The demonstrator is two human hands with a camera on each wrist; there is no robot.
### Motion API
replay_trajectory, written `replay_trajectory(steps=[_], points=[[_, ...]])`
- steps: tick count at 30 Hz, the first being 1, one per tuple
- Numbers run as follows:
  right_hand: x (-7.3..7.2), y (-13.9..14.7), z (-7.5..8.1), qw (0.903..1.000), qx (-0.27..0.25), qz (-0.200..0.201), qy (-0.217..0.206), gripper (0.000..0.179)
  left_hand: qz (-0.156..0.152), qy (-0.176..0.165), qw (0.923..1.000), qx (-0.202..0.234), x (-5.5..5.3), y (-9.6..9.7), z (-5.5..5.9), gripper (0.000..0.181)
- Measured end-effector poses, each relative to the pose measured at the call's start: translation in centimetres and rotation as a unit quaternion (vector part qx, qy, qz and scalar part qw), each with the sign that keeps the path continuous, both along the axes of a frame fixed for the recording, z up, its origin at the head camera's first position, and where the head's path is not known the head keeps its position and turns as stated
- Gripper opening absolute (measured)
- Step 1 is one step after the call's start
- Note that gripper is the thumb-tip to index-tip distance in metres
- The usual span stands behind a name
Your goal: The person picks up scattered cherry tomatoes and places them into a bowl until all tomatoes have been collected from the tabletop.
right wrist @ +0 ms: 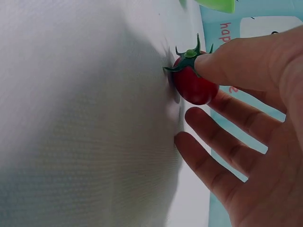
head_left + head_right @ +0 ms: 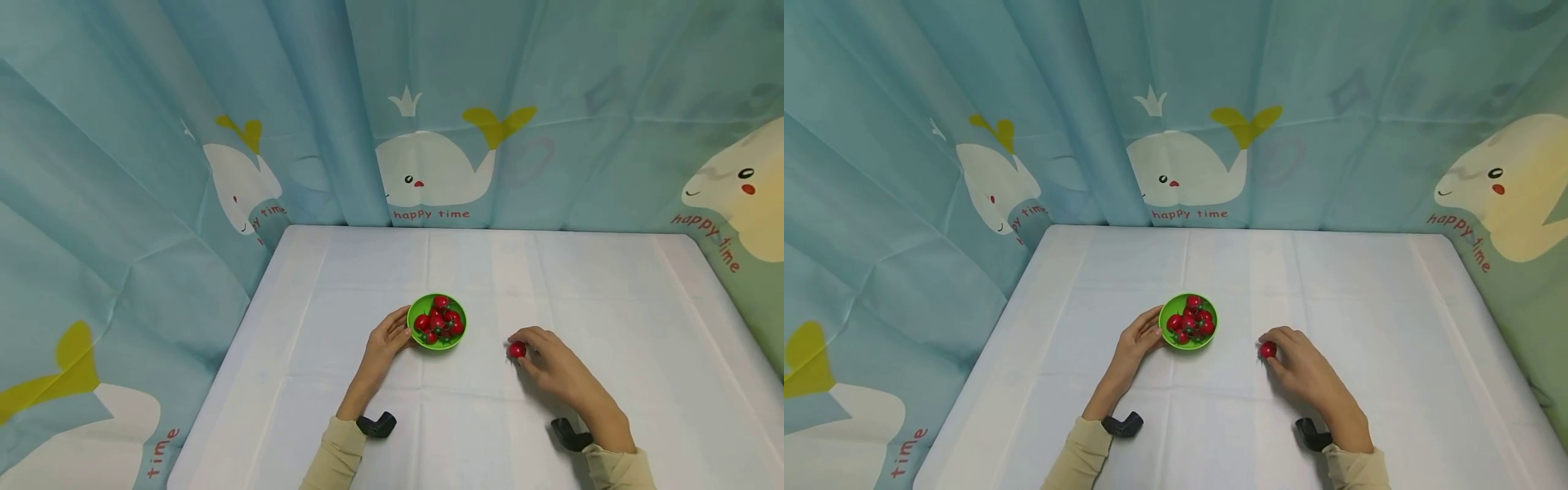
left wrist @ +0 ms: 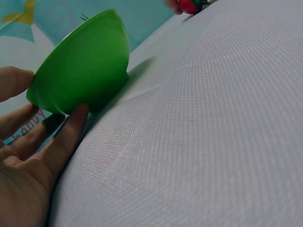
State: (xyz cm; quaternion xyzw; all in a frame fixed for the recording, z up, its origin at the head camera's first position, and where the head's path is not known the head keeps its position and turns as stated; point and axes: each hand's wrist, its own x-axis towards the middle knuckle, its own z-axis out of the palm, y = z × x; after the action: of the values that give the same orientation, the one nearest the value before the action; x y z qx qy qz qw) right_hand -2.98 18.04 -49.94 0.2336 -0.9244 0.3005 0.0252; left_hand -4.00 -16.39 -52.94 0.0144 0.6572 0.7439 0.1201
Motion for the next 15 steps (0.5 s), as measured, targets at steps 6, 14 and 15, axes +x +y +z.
replay_trajectory(steps=[6, 14, 15], points=[[-0.27, -0.01, -0.27, 0.9992, -0.028, 0.020, 0.023, 0.034, -0.008, 0.002, 1.0000, 0.001, -0.01, -0.11, -0.10, 0.054], [-0.78, -0.34, -0.08, 0.9980, -0.048, 0.038, 0.016, 0.034, -0.004, -0.004, 1.0000, 0.004, -0.03, -0.09, -0.15, 0.053], [-0.86, -0.39, -0.02, 0.9981, -0.045, 0.039, 0.013, 0.034, -0.004, -0.004, 1.0000, 0.004, -0.03, -0.08, -0.13, 0.053]])
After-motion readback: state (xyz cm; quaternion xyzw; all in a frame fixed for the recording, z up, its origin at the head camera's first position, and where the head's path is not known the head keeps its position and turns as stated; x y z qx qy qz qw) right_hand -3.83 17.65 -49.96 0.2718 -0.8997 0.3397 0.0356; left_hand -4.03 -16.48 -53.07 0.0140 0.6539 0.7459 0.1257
